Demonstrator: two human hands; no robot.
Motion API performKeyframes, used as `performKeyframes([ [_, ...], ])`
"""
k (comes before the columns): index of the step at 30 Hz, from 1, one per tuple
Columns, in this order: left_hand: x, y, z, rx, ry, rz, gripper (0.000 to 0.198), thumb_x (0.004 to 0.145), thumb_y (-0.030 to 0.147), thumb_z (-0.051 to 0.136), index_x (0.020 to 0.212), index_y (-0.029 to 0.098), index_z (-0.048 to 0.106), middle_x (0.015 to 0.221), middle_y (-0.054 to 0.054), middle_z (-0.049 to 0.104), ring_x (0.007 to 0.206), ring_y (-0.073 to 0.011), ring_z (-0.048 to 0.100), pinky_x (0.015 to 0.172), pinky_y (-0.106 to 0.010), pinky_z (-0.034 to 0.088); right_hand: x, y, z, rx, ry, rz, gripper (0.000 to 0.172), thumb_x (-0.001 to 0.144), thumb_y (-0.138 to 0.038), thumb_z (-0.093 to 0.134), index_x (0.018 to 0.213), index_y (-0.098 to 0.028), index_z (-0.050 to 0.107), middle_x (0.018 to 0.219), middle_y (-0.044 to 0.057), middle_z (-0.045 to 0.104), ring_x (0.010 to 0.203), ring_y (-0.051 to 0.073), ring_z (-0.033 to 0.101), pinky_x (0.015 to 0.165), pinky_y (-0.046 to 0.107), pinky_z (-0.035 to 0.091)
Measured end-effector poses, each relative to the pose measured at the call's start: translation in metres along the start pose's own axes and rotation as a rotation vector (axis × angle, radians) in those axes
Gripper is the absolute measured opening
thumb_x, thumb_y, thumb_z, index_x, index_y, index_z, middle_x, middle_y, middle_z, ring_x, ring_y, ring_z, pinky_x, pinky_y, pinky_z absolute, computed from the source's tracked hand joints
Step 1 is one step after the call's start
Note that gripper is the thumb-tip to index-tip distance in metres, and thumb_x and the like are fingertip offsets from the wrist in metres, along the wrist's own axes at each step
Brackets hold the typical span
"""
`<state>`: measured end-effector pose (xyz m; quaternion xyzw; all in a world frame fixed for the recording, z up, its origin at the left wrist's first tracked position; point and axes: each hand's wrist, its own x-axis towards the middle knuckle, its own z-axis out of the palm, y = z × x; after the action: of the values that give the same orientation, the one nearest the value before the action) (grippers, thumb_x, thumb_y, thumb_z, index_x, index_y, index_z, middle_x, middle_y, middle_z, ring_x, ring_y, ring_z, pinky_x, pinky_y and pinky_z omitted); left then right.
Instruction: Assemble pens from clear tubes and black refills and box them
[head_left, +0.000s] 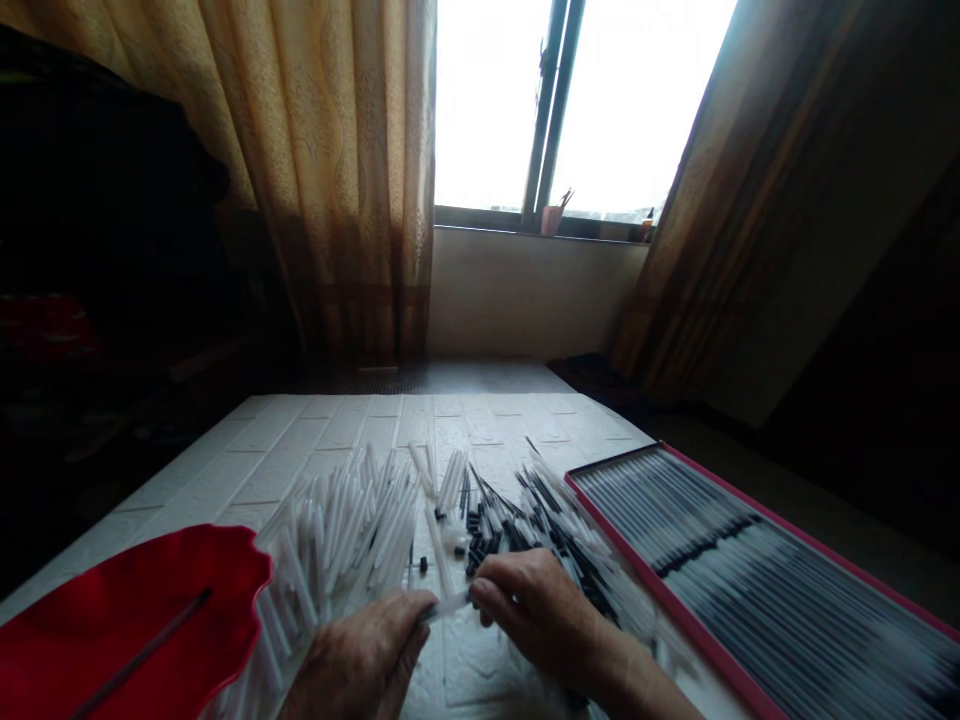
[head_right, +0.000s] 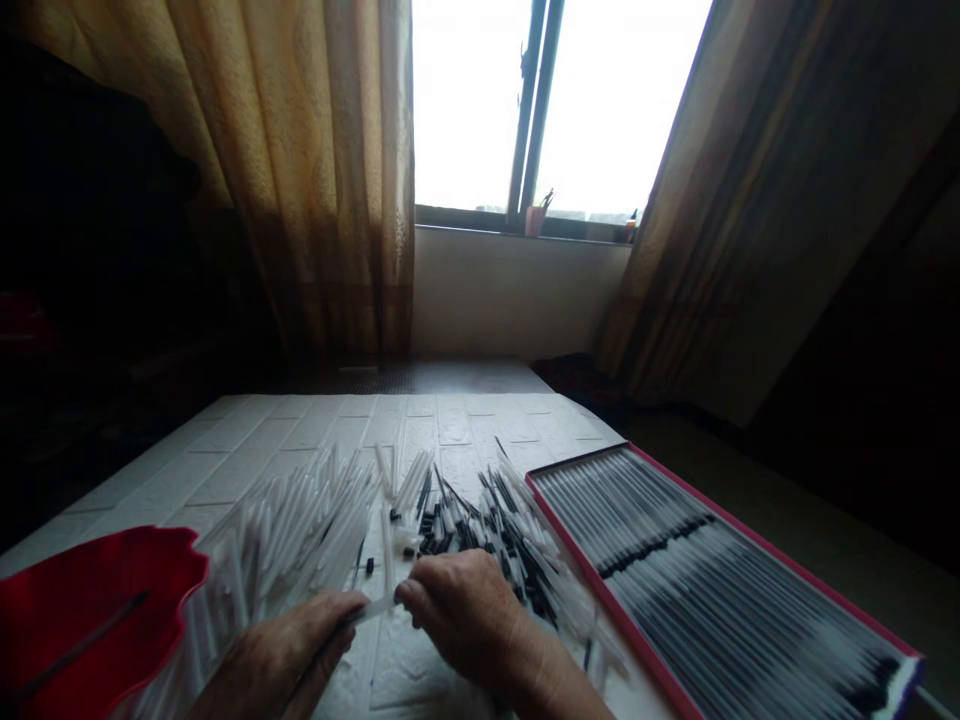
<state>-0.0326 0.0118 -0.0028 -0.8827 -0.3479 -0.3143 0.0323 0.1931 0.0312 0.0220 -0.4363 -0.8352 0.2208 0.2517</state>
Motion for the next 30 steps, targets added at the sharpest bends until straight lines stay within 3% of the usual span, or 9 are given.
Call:
performKeyframes([
  [4,0.0001,0.0000,0.0000,0.033,0.018,0.016,0.031,0.104,0.035,0.025,0.113,0.023,0.052,0.088,-0.003,0.077,0.077,-0.0154,0.076,0.067,-0.020,0.060,-0.0014,-0.0035,-0.0043,0.050,0.014,0.012,0.015,0.088,-0.027,0.050,0.088,-0.019,0.063,0.073,0.003,0.070,0.064,0.015,0.064,0.060,0.022,0.042],
  [6,0.0013,-0.0004,-0.0004,0.050,0.030,0.023,0.031,0.104,0.035,0.025,0.113,0.023,0.052,0.090,-0.003,0.078,0.079,-0.0160,0.076,0.068,-0.021,0.061,-0.0028,-0.0039,-0.0056,0.108,0.026,-0.001,0.014,0.083,-0.020,0.055,0.097,-0.019,0.059,0.080,0.002,0.070,0.066,0.014,0.064,0.061,0.021,0.042],
  [9,0.0026,-0.0013,-0.0011,0.055,0.029,0.023,0.030,0.104,0.035,0.024,0.112,0.023,0.051,0.089,-0.004,0.078,0.079,-0.0159,0.076,0.068,-0.020,0.061,-0.0038,-0.0020,-0.0051,0.137,0.038,-0.025,0.011,0.082,-0.014,0.053,0.090,-0.019,0.058,0.079,0.002,0.069,0.067,0.013,0.062,0.061,0.020,0.042],
  [13,0.0022,-0.0022,-0.0008,0.065,0.013,0.032,0.030,0.104,0.035,0.024,0.113,0.024,0.050,0.089,-0.004,0.078,0.078,-0.0166,0.077,0.066,-0.022,0.061,-0.0028,0.0006,-0.0030,0.082,0.029,-0.029,0.006,0.084,-0.019,0.054,0.085,-0.019,0.060,0.074,0.002,0.068,0.064,0.014,0.061,0.060,0.021,0.041],
  [19,0.0015,-0.0012,0.0019,0.026,-0.002,0.035,0.030,0.104,0.034,0.023,0.110,0.023,0.050,0.084,-0.003,0.077,0.073,-0.0158,0.076,0.063,-0.020,0.061,-0.0004,-0.0011,-0.0038,0.013,-0.013,0.002,0.031,0.093,-0.029,0.044,0.069,-0.019,0.060,0.063,0.003,0.066,0.060,0.014,0.063,0.059,0.021,0.041],
  [23,0.0010,-0.0024,0.0021,0.032,-0.011,0.022,0.028,0.104,0.034,0.025,0.112,0.024,0.050,0.087,-0.003,0.077,0.075,-0.0162,0.076,0.063,-0.021,0.061,-0.0013,-0.0017,-0.0066,0.082,-0.006,0.007,0.010,0.085,-0.024,0.056,0.092,-0.019,0.062,0.076,0.002,0.070,0.065,0.014,0.064,0.061,0.020,0.043],
  [24,0.0009,-0.0028,0.0020,0.038,-0.006,0.023,0.028,0.104,0.034,0.025,0.113,0.024,0.049,0.088,-0.003,0.077,0.076,-0.0167,0.076,0.064,-0.022,0.061,-0.0018,-0.0013,-0.0068,0.106,-0.001,0.006,0.015,0.082,-0.020,0.058,0.096,-0.020,0.060,0.079,0.001,0.070,0.066,0.013,0.064,0.062,0.020,0.044],
  [30,0.0010,-0.0023,0.0015,0.046,0.001,0.025,0.026,0.104,0.032,0.026,0.114,0.024,0.048,0.090,-0.003,0.078,0.078,-0.0177,0.077,0.066,-0.024,0.062,-0.0036,0.0026,-0.0039,0.101,0.015,-0.032,0.009,0.082,-0.016,0.055,0.088,-0.020,0.061,0.078,0.002,0.070,0.066,0.013,0.063,0.062,0.020,0.043],
])
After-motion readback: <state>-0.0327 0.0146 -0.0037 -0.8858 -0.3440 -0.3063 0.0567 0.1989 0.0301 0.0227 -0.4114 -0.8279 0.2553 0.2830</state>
